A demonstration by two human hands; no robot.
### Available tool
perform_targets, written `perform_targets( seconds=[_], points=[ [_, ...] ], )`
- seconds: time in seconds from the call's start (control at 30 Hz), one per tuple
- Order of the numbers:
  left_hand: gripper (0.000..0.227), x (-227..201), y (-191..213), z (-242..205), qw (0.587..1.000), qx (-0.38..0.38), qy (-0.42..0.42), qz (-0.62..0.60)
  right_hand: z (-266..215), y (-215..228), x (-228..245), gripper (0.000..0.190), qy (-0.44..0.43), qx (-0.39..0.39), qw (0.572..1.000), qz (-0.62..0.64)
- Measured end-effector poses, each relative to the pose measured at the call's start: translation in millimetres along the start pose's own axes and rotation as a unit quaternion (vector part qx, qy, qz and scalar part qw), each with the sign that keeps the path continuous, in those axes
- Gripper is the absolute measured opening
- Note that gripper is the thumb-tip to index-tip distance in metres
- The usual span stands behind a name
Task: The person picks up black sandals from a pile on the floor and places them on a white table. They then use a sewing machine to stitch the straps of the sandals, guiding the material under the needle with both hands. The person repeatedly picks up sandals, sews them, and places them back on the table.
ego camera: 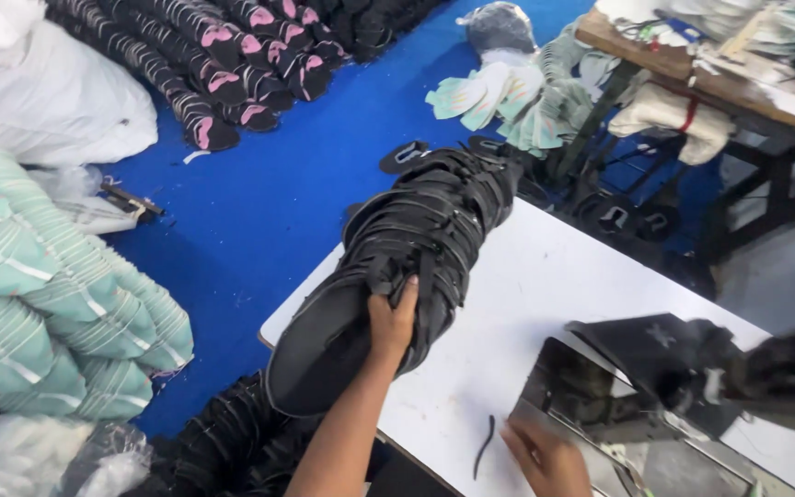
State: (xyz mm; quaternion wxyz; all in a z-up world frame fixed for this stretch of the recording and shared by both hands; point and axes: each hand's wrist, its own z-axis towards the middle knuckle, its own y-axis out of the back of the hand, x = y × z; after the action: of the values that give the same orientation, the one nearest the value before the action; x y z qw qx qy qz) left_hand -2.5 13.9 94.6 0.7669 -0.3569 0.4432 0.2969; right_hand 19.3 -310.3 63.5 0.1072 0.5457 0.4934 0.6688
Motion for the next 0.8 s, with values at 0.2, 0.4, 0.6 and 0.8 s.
perform_targets(
  seconds=[0.2, 0.4, 0.6, 0.8],
  points=[
    [0.036, -2.6, 5.7, -9.7, 0.994, 0.003, 0.082, 0.071, -78.2, -42.6, -288.7, 0.028, 0.047, -0.251, 0.948, -0.19],
    [0.074, -30.1, 14.9, -43.9, 0.983, 0.026, 0.074, 0.164, -91.6, -29.5, -324.0, 0.057, 0.17, -0.283, 0.913, -0.24],
    [0.089, -39.6, 22.4, -60.5, 0.971, 0.051, -0.027, 0.233, -93.6, -49.5, -331.6, 0.058, 0.134, -0.293, 0.91, -0.259],
    [0.083, -21.1, 22.0, -41.5, 0.976, 0.078, -0.024, 0.202, -135.7, -8.5, -193.4, 0.058, 0.012, -0.256, 0.919, -0.299]
  ],
)
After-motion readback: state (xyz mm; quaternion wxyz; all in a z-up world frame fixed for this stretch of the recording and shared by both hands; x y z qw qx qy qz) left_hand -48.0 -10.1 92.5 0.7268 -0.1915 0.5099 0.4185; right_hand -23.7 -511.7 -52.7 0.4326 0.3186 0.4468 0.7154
